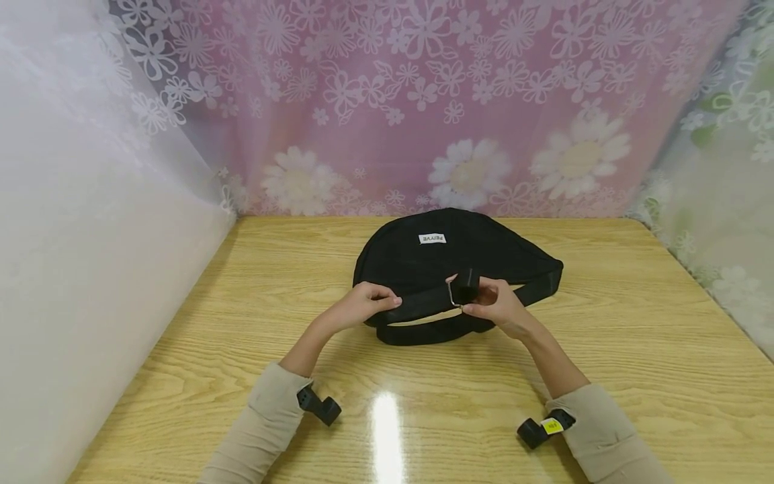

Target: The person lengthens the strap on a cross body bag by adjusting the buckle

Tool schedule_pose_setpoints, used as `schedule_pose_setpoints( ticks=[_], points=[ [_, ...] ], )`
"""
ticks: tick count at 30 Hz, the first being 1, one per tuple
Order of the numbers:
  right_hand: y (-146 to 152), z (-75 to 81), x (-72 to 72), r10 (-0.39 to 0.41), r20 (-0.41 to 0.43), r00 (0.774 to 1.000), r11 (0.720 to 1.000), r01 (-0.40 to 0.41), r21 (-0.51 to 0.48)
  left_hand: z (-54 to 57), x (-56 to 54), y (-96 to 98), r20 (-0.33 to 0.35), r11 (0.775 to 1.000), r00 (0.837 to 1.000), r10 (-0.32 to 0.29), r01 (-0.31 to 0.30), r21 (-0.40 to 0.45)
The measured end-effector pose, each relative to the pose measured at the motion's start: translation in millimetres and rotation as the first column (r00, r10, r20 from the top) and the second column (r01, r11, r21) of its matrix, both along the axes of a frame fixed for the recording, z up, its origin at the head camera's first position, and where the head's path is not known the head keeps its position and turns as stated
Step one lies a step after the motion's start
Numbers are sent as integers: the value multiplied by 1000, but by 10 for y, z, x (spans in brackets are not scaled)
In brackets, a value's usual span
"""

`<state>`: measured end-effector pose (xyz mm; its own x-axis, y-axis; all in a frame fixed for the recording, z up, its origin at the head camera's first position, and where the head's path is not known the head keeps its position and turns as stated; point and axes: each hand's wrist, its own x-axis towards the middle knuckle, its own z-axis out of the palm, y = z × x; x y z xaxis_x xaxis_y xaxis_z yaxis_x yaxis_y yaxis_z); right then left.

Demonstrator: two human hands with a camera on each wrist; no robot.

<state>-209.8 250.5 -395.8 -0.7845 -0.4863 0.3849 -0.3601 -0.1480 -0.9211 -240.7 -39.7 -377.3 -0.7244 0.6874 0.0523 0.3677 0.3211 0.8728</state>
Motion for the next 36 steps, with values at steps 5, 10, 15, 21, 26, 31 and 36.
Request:
schedule_pose_setpoints(
  ticks=[5,10,15,21,26,31,36],
  points=[
    [38,39,6,-34,-10,999,999,34,2,-46,-44,-83,31,1000,1000,-8,7,29],
    [101,90,11,-45,-10,999,999,45,-26,-69,-81,-207,71,998,997,-2,-2,57],
    [123,123,16,-51,-16,999,998,50,-25,-64,-100,-278,94,998,996,-4,-3,70],
    [134,132,14,-50,-20,999,999,49,-15,-71,-111,-354,101,998,995,8,-15,68],
    [185,161,40,-114,-21,993,993,114,-18,-113,-160,-476,148,993,985,92,-102,60],
    [197,192,46,-108,-24,994,993,109,37,-138,-185,-529,179,991,978,109,-122,63],
    [184,203,58,-117,-14,993,991,118,62,-156,-175,-491,95,994,989,112,-113,7]
  ],
)
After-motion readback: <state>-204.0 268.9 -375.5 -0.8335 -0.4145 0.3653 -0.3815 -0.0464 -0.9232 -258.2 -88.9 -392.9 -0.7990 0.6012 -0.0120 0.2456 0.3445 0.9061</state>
